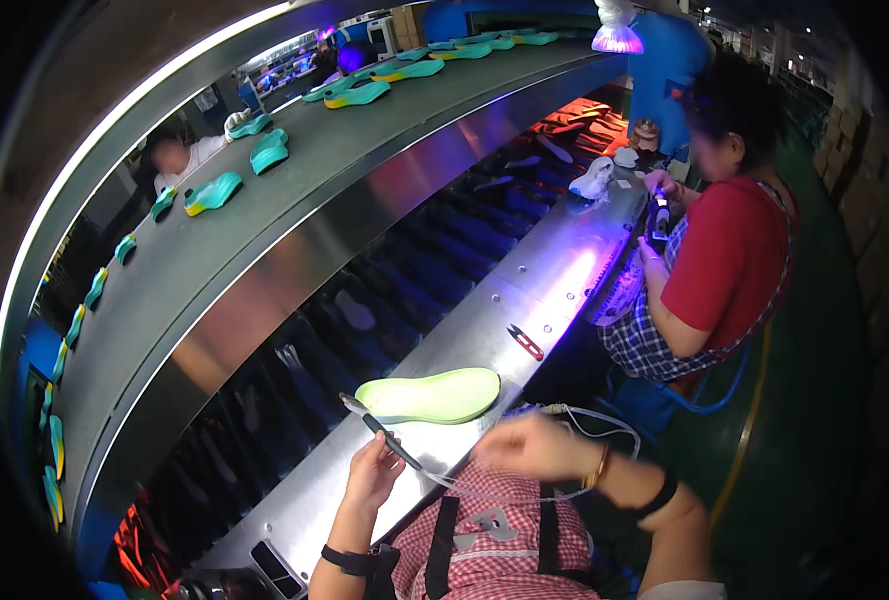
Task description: Applying adhesive to the underside of shoe soles using a brush in a manufacturing line.
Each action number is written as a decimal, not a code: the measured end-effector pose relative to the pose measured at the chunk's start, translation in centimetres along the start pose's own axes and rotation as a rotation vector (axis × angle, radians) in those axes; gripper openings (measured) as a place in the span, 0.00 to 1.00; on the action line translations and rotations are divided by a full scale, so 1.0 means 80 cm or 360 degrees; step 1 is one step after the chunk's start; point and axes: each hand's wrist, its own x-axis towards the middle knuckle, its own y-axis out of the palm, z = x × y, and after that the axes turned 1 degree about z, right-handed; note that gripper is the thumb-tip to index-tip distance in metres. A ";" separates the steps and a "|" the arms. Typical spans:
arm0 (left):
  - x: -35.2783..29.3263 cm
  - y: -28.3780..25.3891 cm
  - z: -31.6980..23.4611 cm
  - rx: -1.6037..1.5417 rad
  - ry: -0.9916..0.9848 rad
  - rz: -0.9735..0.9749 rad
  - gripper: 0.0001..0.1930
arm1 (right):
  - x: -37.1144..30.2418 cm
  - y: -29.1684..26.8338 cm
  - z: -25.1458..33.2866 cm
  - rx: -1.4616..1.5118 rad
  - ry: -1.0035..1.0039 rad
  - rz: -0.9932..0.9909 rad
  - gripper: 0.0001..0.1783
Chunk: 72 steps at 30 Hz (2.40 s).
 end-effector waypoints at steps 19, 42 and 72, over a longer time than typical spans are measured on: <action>-0.098 -0.007 0.032 -0.0223 -0.0064 -0.0239 0.10 | 0.147 -0.158 -0.208 -0.1188 0.1299 -0.0487 0.23; -0.065 0.016 0.043 -0.0310 -0.0116 -0.0180 0.11 | -0.052 -0.035 -0.052 0.0410 0.0697 0.0310 0.11; -0.077 -0.005 0.052 -0.0538 -0.0043 -0.0133 0.09 | 0.054 0.063 -0.278 0.0850 0.1098 -0.1342 0.10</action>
